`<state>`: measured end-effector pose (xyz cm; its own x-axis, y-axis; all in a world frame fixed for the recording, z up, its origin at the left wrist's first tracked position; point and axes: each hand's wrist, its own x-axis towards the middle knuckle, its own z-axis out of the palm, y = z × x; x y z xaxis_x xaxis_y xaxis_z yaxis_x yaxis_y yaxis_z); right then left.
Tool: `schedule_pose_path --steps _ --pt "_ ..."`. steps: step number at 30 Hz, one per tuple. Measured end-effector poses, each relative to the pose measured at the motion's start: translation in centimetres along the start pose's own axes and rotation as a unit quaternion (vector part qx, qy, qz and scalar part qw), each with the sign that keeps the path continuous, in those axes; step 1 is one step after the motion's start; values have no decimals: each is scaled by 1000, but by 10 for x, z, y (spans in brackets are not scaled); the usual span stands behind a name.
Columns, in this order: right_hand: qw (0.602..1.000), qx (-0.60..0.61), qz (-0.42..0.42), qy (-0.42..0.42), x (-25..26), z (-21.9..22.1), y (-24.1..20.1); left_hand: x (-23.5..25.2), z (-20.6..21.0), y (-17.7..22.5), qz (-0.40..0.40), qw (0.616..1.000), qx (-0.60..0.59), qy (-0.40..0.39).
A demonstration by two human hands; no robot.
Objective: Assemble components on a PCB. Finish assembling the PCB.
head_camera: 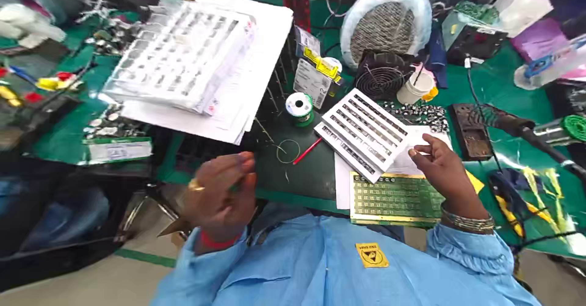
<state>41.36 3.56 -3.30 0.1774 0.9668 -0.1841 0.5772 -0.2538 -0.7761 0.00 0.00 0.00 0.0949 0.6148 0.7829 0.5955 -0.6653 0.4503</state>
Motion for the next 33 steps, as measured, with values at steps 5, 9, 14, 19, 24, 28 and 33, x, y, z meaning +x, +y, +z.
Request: schedule_pose_path --steps 5,9,14,19,24,28,33 --pt "996 75 16 -44 12 10 4 -8 67 13 -167 968 -131 -135" --pt "988 142 42 -47 17 12 3 -13 79 12 -290 920 -197 -176" --pt "970 218 106 -21 28 22 2 -19 87 13 -352 878 -233 -227" --pt "962 239 130 -11 32 23 1 -20 91 13 -360 866 -245 -245" --pt "954 278 117 -1 27 19 -1 -21 92 9 -355 868 -258 -231" --pt "936 334 108 7 20 15 -6 -20 91 10 -351 870 -262 -228" --pt "904 417 92 0 18 18 -8 -21 92 7 -349 869 -270 -224"
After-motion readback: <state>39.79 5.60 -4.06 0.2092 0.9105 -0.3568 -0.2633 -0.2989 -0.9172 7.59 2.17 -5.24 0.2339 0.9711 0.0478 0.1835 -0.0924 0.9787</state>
